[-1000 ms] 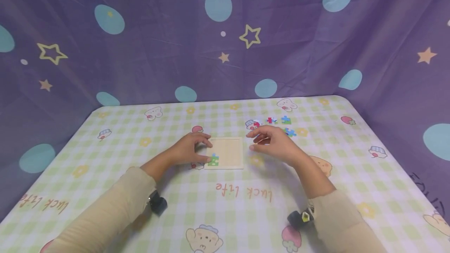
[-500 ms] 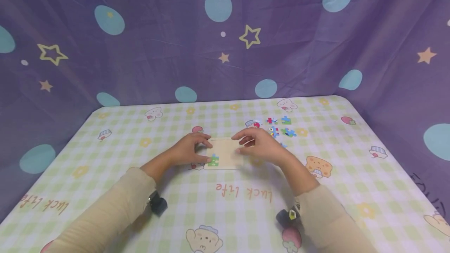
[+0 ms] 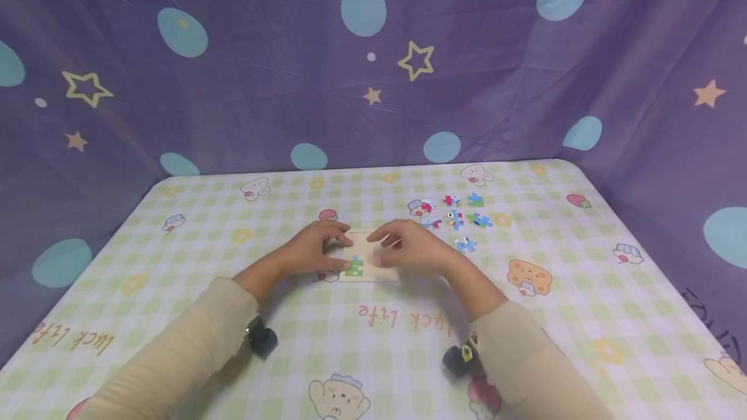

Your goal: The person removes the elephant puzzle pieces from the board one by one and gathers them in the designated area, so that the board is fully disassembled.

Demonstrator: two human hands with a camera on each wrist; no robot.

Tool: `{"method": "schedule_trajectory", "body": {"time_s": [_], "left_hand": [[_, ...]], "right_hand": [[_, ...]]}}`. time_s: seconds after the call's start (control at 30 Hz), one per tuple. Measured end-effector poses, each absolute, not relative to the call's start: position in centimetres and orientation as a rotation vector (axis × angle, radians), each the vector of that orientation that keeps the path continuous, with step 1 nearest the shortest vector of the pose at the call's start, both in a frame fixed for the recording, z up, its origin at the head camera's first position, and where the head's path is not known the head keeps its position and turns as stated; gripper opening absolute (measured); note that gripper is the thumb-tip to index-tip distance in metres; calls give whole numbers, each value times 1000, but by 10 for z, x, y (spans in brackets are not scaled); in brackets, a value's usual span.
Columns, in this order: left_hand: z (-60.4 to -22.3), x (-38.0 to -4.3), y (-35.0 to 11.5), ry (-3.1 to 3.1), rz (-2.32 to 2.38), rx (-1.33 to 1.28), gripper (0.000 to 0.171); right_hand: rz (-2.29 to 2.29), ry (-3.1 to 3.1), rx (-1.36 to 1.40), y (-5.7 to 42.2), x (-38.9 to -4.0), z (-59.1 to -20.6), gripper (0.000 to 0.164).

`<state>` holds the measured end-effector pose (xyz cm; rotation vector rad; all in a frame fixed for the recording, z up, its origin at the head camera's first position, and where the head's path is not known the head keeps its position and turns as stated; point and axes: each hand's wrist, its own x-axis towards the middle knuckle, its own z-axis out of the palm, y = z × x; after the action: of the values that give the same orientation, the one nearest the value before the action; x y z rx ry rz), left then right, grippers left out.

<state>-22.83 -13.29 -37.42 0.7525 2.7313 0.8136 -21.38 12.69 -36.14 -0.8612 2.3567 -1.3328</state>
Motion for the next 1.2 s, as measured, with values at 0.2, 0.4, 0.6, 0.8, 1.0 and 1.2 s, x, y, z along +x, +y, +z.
{"method": "schedule_trajectory", "body": {"time_s": [0.2, 0.4, 0.6, 0.8, 1.0, 1.2], "left_hand": [[-374, -228, -133, 2721, 815, 750, 35], [-374, -228, -134, 2709, 838, 761, 33], [-375, -229, -136, 2678, 845, 737, 35], [-374, -231, -141, 2617, 883, 756, 47], [-374, -233, -143, 2581, 923, 754, 53], [-375, -234, -144, 2562, 931, 761, 58]], "right_hand": [[-1232, 2373, -840, 111, -214, -362, 40], [-1109, 2432, -868, 98, -218, -367, 38], [-1012, 2487, -899, 90, -223, -372, 40], [-1007, 2491, -918, 84, -222, -374, 37], [-1004, 2500, -878, 81, -220, -373, 32], [-1104, 2443, -891, 82, -219, -374, 29]]}}
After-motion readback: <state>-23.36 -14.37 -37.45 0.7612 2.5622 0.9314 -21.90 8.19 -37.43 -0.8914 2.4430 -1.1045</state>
